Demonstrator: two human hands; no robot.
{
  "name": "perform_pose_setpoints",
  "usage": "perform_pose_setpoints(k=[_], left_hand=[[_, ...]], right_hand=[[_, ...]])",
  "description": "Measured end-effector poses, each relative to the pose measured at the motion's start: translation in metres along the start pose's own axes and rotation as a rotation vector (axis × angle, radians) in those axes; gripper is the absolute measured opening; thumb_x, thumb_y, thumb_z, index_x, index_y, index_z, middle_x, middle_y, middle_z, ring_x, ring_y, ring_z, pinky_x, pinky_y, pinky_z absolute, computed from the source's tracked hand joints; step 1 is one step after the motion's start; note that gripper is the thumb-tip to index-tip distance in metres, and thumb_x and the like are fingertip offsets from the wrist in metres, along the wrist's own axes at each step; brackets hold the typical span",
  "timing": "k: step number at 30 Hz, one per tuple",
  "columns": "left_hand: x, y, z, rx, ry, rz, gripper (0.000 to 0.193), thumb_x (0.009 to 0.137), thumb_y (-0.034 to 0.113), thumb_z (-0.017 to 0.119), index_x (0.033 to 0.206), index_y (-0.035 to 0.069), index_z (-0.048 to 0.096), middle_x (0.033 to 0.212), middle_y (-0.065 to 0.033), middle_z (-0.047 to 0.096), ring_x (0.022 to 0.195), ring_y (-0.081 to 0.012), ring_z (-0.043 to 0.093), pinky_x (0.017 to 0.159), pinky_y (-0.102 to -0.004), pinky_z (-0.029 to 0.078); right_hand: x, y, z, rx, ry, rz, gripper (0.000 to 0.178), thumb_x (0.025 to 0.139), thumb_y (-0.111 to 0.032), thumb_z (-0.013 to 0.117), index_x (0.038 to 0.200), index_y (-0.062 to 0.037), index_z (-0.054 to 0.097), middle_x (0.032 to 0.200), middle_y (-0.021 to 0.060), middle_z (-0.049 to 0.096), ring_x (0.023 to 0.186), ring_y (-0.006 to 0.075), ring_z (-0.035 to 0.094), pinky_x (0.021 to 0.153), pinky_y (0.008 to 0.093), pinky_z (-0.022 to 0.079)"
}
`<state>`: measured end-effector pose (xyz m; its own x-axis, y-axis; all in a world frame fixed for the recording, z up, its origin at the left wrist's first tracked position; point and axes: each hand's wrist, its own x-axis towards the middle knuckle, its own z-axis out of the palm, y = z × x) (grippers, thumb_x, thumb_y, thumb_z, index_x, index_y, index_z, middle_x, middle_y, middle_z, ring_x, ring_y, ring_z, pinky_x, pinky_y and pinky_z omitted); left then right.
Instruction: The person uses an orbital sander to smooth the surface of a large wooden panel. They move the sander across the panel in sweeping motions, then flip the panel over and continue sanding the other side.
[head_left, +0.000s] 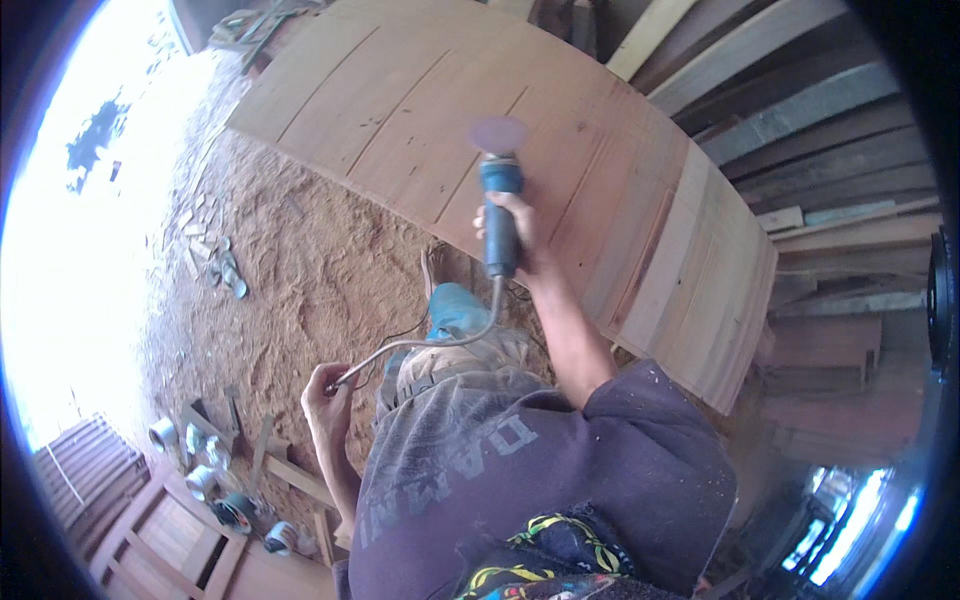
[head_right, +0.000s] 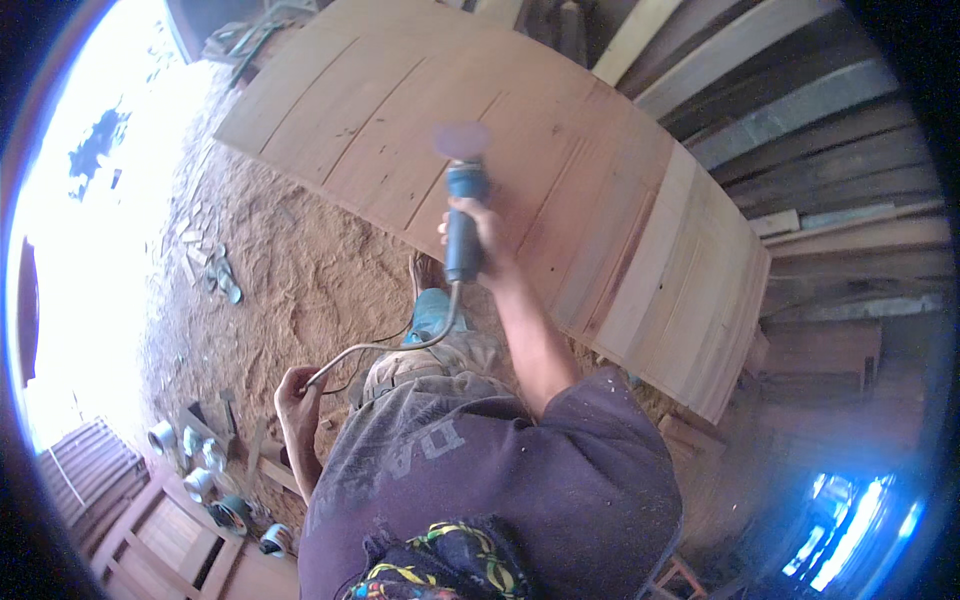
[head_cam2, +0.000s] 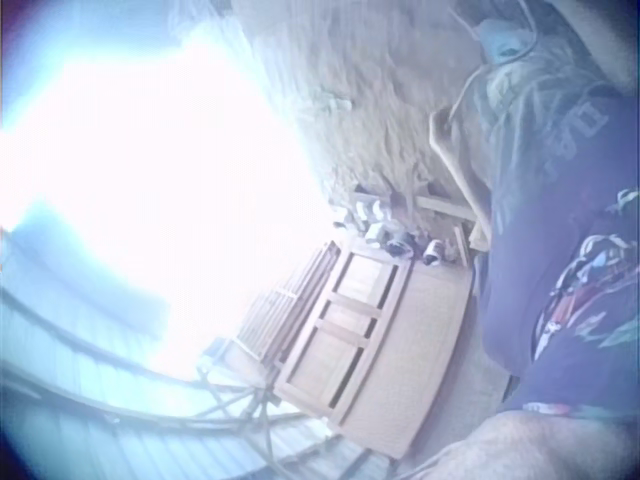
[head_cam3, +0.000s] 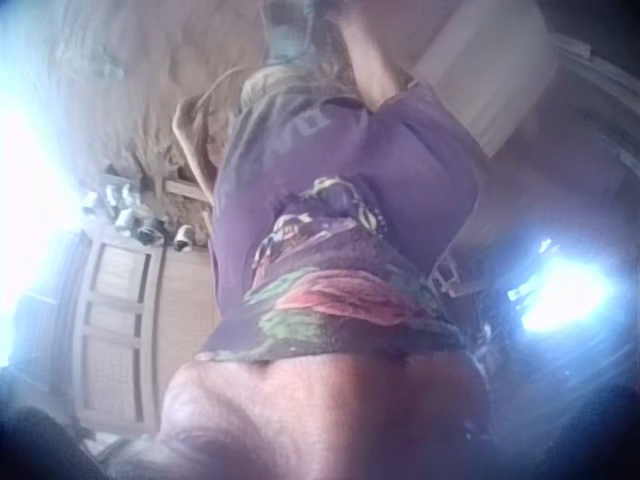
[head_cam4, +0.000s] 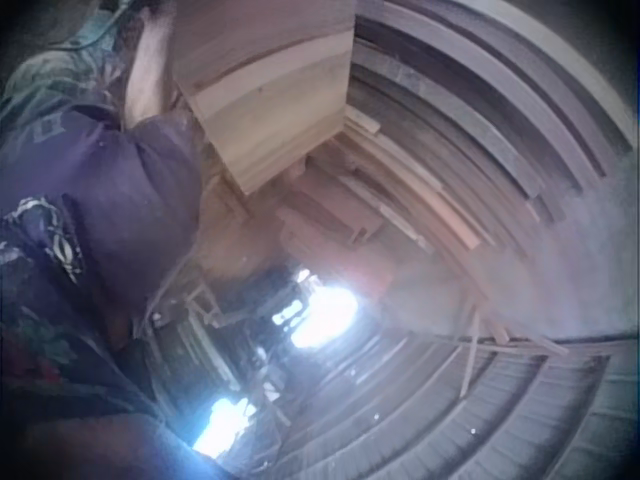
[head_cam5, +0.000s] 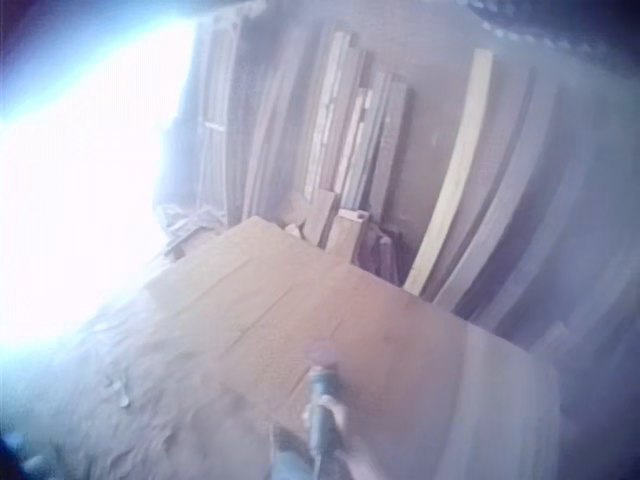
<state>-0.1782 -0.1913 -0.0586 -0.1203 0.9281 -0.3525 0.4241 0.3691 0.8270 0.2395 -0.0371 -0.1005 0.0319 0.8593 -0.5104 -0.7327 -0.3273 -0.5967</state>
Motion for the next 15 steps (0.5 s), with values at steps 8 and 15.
perform_pose_setpoints(k=[8,15], left_hand=[[0.116,0.131,0.06,0.193,-0.381,0.243,0.024,0.097,0.019,0.087,0.115,0.004,0.082,0.101,-0.0105,0.085,0.091,-0.0181,0.079,0.081,-0.0345,0.06],[0.172,0.21,0.1,0.236,-0.59,0.344,0.024,0.099,0.02,0.085,0.116,0.004,0.082,0.105,-0.0133,0.085,0.095,-0.0226,0.082,0.081,-0.0384,0.063]], right_hand=[[-0.026,-0.121,-0.127,0.119,0.354,-0.345,0.038,0.103,-0.037,0.076,0.101,-0.0012,0.064,0.08,0.0125,0.07,0.065,0.0242,0.072,0.061,0.0349,0.063],[0.015,-0.203,-0.173,-0.058,0.53,-0.344,0.041,0.1,-0.042,0.079,0.094,-0.0047,0.064,0.079,0.0113,0.071,0.061,0.0211,0.07,0.058,0.0343,0.061]])
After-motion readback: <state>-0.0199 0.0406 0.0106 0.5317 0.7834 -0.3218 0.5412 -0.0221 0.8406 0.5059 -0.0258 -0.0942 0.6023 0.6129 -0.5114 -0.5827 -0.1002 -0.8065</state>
